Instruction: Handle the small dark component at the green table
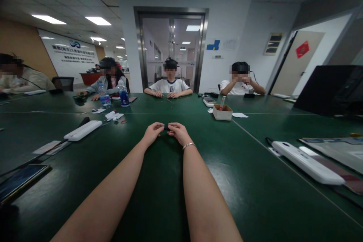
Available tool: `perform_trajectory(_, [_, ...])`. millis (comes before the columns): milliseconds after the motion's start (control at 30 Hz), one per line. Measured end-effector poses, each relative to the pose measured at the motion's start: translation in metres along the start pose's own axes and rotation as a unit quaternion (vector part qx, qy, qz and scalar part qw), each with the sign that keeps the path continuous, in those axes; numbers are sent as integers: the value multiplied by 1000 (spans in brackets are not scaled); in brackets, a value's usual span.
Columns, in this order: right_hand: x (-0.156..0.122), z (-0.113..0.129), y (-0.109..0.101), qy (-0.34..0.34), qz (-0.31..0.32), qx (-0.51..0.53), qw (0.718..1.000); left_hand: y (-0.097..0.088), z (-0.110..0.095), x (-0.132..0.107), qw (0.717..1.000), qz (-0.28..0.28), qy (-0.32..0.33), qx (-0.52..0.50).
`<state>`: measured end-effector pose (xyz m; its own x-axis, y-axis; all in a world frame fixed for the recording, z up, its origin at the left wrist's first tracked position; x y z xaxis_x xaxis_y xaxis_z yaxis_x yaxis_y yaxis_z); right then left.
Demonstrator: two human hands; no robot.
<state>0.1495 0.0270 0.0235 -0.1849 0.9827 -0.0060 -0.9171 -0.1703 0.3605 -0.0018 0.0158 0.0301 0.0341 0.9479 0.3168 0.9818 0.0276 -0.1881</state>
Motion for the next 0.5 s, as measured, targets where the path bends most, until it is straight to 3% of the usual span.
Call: perform_trajectory(500, [-3,3,0,8,16,8,1000,-1,2,4,996,19,38,-75])
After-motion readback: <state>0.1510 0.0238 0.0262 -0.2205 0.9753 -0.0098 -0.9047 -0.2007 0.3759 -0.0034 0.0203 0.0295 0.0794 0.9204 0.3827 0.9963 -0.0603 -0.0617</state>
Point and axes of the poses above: each hand's wrist, its own x-axis towards the middle knuckle, its own y-axis out of the palm, z = x × y, the point moved 4 cm from there along x, towards the middle knuckle, and after that the axes turned 3 degrees about y, right-handed, at the moved point
